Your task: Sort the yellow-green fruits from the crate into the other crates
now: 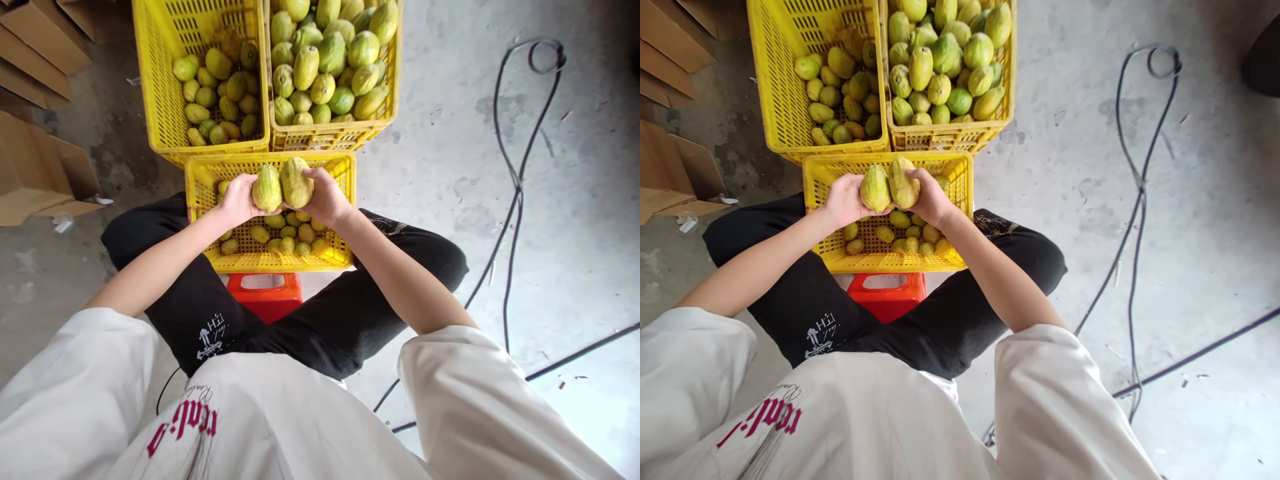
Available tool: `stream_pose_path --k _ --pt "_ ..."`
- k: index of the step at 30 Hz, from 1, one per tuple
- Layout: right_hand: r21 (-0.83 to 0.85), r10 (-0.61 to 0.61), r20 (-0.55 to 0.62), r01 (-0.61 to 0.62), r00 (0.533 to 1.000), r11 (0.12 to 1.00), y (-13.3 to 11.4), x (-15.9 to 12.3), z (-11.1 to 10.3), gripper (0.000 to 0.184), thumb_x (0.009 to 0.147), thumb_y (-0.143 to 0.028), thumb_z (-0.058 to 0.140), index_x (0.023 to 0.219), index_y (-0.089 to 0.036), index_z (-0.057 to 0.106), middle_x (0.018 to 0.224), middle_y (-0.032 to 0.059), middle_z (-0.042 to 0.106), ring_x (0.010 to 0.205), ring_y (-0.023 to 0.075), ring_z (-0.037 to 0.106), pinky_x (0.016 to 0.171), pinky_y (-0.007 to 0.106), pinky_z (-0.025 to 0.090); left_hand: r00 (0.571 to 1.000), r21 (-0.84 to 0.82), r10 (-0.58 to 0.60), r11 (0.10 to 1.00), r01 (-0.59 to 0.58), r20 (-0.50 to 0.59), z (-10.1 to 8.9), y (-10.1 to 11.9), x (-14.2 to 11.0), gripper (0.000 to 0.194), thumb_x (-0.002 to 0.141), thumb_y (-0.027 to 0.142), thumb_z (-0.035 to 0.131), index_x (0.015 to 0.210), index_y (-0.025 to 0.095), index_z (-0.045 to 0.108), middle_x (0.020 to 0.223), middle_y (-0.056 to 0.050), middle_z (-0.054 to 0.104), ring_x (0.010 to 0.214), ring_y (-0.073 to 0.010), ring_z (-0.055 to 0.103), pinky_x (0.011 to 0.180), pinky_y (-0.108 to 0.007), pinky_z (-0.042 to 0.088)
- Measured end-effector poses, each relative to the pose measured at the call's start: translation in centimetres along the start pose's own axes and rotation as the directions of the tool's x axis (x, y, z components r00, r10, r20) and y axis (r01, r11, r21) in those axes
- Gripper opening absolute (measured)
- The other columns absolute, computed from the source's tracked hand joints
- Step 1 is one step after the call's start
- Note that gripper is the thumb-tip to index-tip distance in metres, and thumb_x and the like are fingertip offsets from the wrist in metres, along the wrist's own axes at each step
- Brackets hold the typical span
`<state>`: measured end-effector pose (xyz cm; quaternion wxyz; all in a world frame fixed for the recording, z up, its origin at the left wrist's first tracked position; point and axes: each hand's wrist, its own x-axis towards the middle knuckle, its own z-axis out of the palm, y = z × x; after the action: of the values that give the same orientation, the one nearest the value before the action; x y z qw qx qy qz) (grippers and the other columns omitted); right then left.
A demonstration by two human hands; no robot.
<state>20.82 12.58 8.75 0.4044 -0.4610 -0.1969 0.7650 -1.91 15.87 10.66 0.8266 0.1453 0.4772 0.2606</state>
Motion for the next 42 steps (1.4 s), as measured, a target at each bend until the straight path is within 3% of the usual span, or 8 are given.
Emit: stream_pose_path --k 4,8,12,16,23,30,38,42 --pt "0.005 -0.032 0.017 0.032 0.999 0.999 -0.2 0.4 -0.8 0.055 0.091 -0.072 0.088 0.133 -0.038 0.075 0.136 0.0070 0.090 0.157 0.0488 0.077 0.126 0.078 0.073 0.993 -0.009 0.079 0.997 -0.080 -0.085 0.4 0.3 -0.2 0.043 0.105 0.036 0.064 0.144 0.022 0.076 0.142 -0.014 0.094 0.163 -0.0467 0.080 0.135 -0.069 0.071" --pt "-0.002 -0.045 -0.005 0.045 0.999 0.999 -0.4 0.7 -1.3 0.052 0.092 -0.069 0.090 0.131 -0.038 0.075 0.136 0.0063 0.091 0.154 0.0459 0.078 0.129 0.074 0.071 0.994 0.003 0.076 0.997 -0.076 -0.075 0.8 0.6 -0.2 0.055 0.109 0.045 0.071 0.160 0.027 0.073 0.152 -0.014 0.093 0.158 -0.0454 0.084 0.130 -0.071 0.074" --pt "-0.022 -0.029 -0.001 0.029 1.000 0.999 -0.8 0.5 -1.0 0.054 0.093 -0.071 0.091 0.131 -0.037 0.074 0.136 0.0063 0.091 0.157 0.0447 0.077 0.132 0.071 0.070 0.999 0.026 0.044 0.999 -0.044 0.016 0.5 0.8 -0.1 0.065 0.110 0.058 0.083 0.169 0.036 0.070 0.151 -0.011 0.094 0.145 -0.0388 0.092 0.122 -0.056 0.079" --pt "-0.065 -0.015 -0.005 0.015 1.000 0.998 -0.7 0.3 -0.6 0.061 0.091 -0.072 0.094 0.136 -0.036 0.075 0.139 0.0077 0.089 0.158 0.0469 0.078 0.129 0.073 0.073 0.997 0.063 0.076 0.995 -0.075 -0.010 0.5 0.7 -0.1 0.060 0.112 0.057 0.086 0.167 0.037 0.074 0.142 -0.009 0.097 0.148 -0.0367 0.091 0.116 -0.048 0.080" --pt "-0.112 -0.035 0.000 0.035 0.999 0.993 -0.1 0.1 -0.9 0.066 0.083 -0.073 0.108 0.129 -0.036 0.077 0.133 0.0083 0.092 0.158 0.0476 0.079 0.133 0.072 0.072 0.996 0.043 0.076 0.996 -0.078 0.041 0.8 0.2 -0.3 0.059 0.113 0.056 0.086 0.168 0.038 0.076 0.149 -0.010 0.096 0.162 -0.0397 0.085 0.123 -0.051 0.078" --pt "-0.053 -0.117 -0.080 0.113 0.990 0.992 0.8 0.6 -0.7 0.073 0.075 -0.069 0.118 0.122 -0.039 0.071 0.135 0.0057 0.091 0.155 0.0426 0.080 0.134 0.063 0.073 0.998 0.062 0.058 0.996 -0.059 0.018 0.3 0.2 0.1 0.061 0.115 0.038 0.055 0.172 0.020 0.070 0.140 -0.015 0.095 0.157 -0.0440 0.086 0.132 -0.069 0.074" --pt "-0.082 -0.092 -0.021 0.090 0.996 0.993 -0.5 -0.3 0.0 0.072 0.077 -0.055 0.113 0.135 -0.037 0.076 0.135 0.0056 0.089 0.147 0.0435 0.081 0.124 0.061 0.077 0.985 0.213 0.155 0.963 -0.167 0.074 -1.1 -0.3 1.1 0.058 0.102 0.060 0.099 0.144 0.025 0.078 0.134 -0.013 0.097 0.153 -0.0406 0.088 0.125 -0.052 0.076" --pt "-0.035 -0.038 0.013 0.039 0.999 0.999 -0.8 0.0 0.3 0.053 0.087 -0.059 0.095 0.129 -0.035 0.073 0.139 0.0067 0.089 0.150 0.0421 0.080 0.123 0.060 0.077 0.985 0.278 0.161 0.945 -0.174 0.070 -1.2 -0.5 1.4 0.064 0.095 0.062 0.105 0.140 0.025 0.079 0.121 -0.011 0.097 0.146 -0.0411 0.091 0.121 -0.050 0.078"
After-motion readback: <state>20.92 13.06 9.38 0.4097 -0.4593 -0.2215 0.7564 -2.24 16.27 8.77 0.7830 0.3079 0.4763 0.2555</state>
